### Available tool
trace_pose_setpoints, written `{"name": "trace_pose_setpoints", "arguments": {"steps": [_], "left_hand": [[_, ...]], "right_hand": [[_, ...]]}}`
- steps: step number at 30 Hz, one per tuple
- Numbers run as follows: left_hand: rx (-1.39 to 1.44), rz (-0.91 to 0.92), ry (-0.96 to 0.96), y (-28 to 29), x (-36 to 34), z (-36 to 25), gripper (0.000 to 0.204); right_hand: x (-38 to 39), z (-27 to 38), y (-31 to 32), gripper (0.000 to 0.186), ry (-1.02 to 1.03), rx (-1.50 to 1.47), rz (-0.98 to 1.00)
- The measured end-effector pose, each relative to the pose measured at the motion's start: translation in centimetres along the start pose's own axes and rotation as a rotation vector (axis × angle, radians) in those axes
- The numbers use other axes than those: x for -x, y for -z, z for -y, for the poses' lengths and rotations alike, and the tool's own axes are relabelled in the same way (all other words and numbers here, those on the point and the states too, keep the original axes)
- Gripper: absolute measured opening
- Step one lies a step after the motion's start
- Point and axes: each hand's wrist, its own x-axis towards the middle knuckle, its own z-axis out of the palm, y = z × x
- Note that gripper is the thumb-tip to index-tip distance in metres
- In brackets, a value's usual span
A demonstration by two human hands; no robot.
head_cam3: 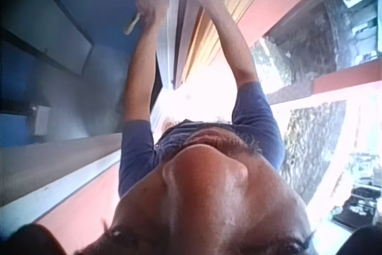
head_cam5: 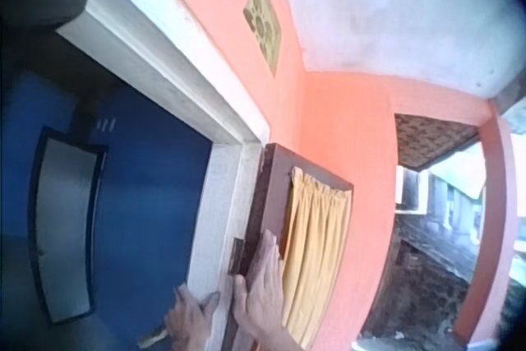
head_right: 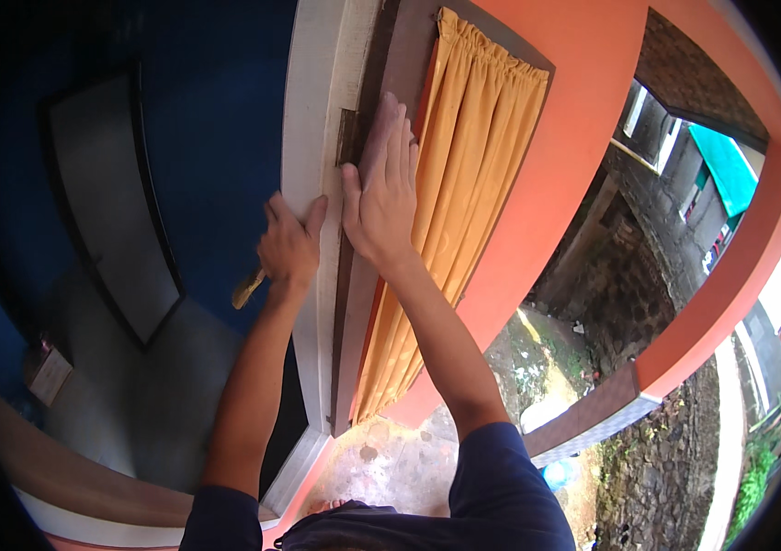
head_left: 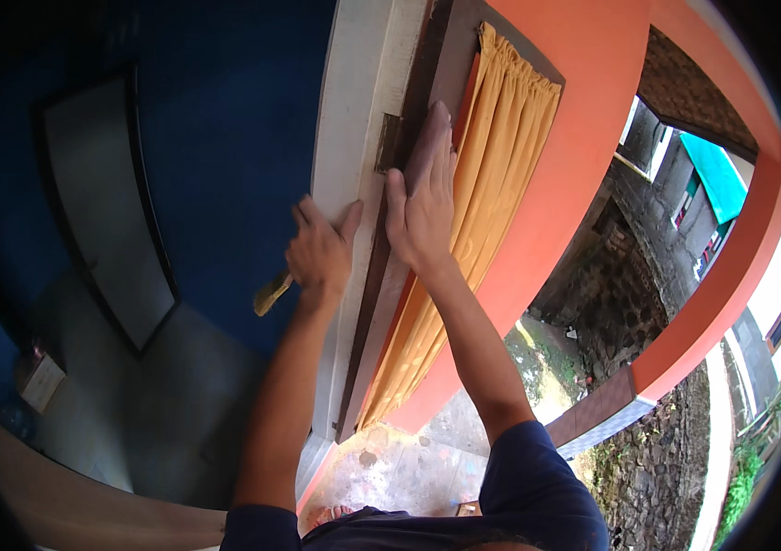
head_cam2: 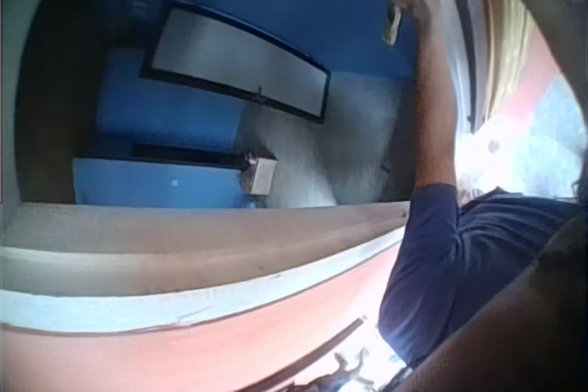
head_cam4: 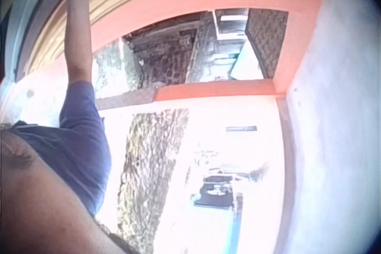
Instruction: The person paints a white door frame using a paintbrush in the right hand and smooths the surface with a sanding block in the left hand. The person repeatedly applies paint and rubs the frame to even out the finish.
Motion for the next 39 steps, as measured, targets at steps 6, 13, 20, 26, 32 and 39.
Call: {"name": "trace_pose_setpoints", "arguments": {"steps": [6, 13, 20, 26, 32, 39], "left_hand": [[-0.014, 0.002, 0.003, -0.4, 0.0, -0.8, 0.071], [-0.026, -0.015, -0.010, 0.0, 0.0, -0.4, 0.071], [-0.037, -0.018, -0.025, -0.6, -0.2, 0.1, 0.072], [-0.053, -0.030, -0.049, -0.5, -0.4, 0.5, 0.071], [-0.049, -0.054, -0.059, -1.1, -0.1, 0.5, 0.069], [-0.046, -0.030, -0.042, -0.3, -0.5, 0.6, 0.070]], "right_hand": [[-10.1, -2.2, 1.2, 0.068, 0.036, 0.307, -0.127], [-5.5, -1.9, 0.0, 0.067, 0.070, 0.151, -0.086], [-12.2, -1.9, 1.6, 0.062, 0.138, 0.312, -0.192], [-10.0, -2.1, 3.7, 0.058, 0.462, 0.503, 0.128], [-17.2, -2.5, 8.3, 0.049, 0.637, 0.724, 0.182], [-14.3, -2.0, 8.9, 0.046, 0.828, 0.793, 0.413]]}}
